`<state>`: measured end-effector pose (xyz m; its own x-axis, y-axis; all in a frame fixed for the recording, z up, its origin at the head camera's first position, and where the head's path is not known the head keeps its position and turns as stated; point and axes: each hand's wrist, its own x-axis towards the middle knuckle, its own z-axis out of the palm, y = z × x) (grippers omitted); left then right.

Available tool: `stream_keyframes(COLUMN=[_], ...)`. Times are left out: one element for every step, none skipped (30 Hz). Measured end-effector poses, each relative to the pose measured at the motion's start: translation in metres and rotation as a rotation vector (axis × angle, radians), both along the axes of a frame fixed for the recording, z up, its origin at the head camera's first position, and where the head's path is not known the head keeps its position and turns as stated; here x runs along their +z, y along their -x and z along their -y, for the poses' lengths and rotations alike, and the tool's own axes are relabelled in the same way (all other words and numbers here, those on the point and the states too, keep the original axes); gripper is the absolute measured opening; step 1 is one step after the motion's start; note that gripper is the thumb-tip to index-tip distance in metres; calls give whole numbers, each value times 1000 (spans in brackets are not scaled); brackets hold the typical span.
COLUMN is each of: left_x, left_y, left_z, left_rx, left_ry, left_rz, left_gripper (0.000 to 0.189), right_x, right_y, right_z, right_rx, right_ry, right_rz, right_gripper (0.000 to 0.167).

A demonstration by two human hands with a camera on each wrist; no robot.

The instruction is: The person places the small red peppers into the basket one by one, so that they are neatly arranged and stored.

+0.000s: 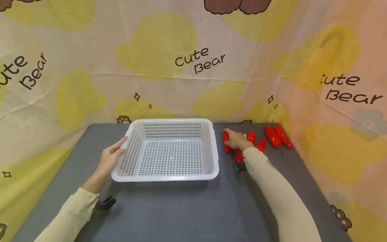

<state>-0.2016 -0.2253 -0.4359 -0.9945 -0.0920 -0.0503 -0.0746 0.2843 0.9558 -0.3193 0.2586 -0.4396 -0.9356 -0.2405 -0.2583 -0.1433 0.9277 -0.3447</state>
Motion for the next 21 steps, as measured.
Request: stream_keyframes(left_x=[0,0,0,0,0,0,-1,-2,-3,-3,-3,-4,-3,-4,-3,-4,-4,-4,-4,-5,-5], left_y=[0,0,0,0,0,0,-1,-1,-2,-2,-3,-3,-3,-3,-3,-3,-2,-2,-1,-1,0], left_z=[0,1,1,1,0,0,0,0,0,0,-1,0,-1,-1,-1,-2,-2,-3,-3,-4,-4], left_rx=[-5,-5,-5,-2,1,4,8,14,17,22,29,35,40,43,42,42,41,40,35,34,35], left_ry=[0,0,0,-2,-6,-7,-17,-23,-27,-30,-34,-35,-39,-38,-40,-44,-51,-58,-63,-68,-74], left_rz=[-8,-14,-18,-22,-23,-25,-26,-27,-30,-32,-38,-44,-50,-57,-65,-70,-77,-80,-83,-86,-86], left_gripper=[55,55,55,55,55,55,55,55,54,55,55,54,54,54,54,54,54,54,54,54,54], right_x=[0,0,0,-1,-1,-1,-1,-1,-1,0,1,2,3,4,5,7,8,10,11,13,15], right_y=[0,0,1,1,1,1,1,0,0,0,-1,-1,-2,-2,-3,-3,-4,-4,-5,-5,-6], right_z=[-1,-2,-3,-5,-7,-8,-10,-12,-13,-14,-15,-16,-17,-18,-18,-19,-20,-20,-21,-21,-21], right_rx=[1,0,-2,-5,-8,-8,-8,-8,-9,-6,-5,0,-1,-3,-6,-6,-7,-6,-10,-7,-6], right_ry=[19,43,72,106,138,165,192,216,236,256,274,296,321,340,361,380,393,406,416,422,427], right_rz=[-2,-2,1,7,11,11,13,15,14,11,5,2,2,2,2,3,3,5,7,7,9], right_gripper=[67,66,66,67,67,67,67,67,67,67,67,67,67,67,67,68,68,68,68,68,68])
